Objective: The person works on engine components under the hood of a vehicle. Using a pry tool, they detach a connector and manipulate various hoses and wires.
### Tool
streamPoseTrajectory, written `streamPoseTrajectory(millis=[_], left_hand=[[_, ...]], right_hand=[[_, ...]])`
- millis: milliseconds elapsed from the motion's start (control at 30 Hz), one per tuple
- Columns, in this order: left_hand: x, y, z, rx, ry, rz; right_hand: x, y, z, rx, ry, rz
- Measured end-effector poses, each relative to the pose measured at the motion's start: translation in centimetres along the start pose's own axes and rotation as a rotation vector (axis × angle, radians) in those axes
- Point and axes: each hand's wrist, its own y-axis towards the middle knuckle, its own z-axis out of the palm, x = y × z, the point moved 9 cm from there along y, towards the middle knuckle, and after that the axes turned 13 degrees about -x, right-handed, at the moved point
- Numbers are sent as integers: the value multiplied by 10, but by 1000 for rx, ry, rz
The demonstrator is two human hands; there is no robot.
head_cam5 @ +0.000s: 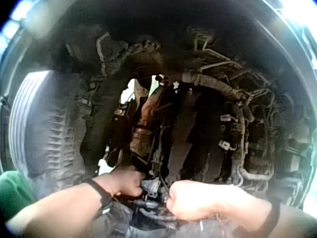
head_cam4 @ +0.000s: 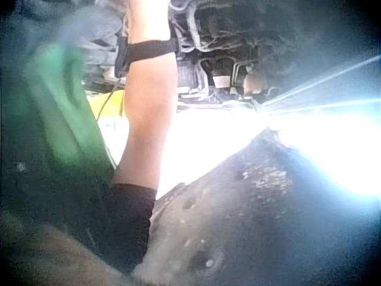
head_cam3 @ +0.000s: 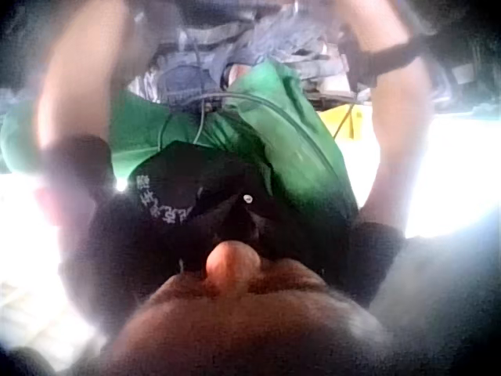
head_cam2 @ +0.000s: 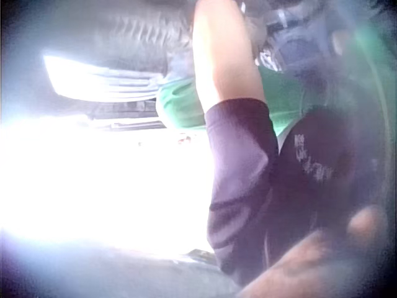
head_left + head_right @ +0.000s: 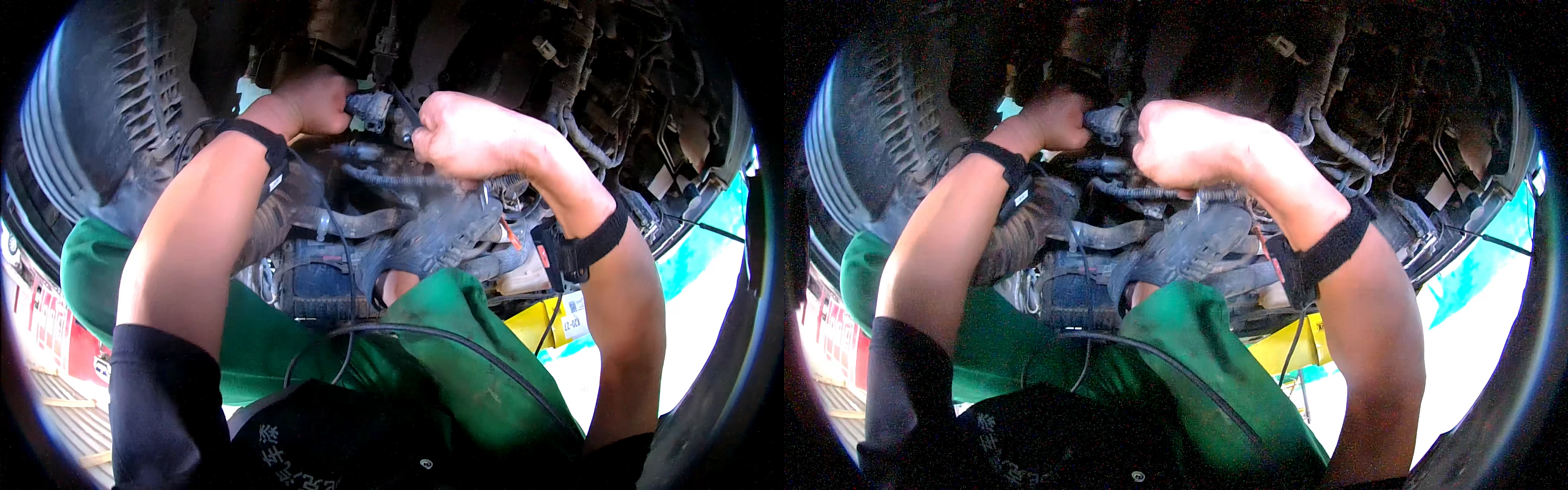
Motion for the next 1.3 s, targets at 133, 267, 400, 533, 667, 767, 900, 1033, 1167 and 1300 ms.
streamPoseTrajectory(millis=[133,267,400,533,667,767,900,1033,1167,1300], left_hand=[[-7,-12,-16,-121,73,-89],[-3,-17,-17,-242,71,-107],[14,-1,9,3,2,-74],[0,2,0,-20,26,59],[-3,-19,-18,-245,72,-112],[1,-14,-14,-247,56,-84],[7,6,7,-15,-2,35],[4,-5,-2,-82,51,-82],[-3,-16,-16,-169,68,-155],[3,-5,-3,-12,32,-87]], right_hand=[[-12,3,-2,-63,-10,132],[4,6,-2,-102,-60,-153],[-3,2,4,-25,-110,-102],[1,2,0,-4,-153,-24],[5,2,-5,-42,-83,22],[-3,2,0,-17,-52,66],[-2,4,3,-2,-262,-15],[0,1,-3,-41,-57,56],[12,-1,-2,-66,-89,-49],[45,-4,3,-69,-440,-353]])
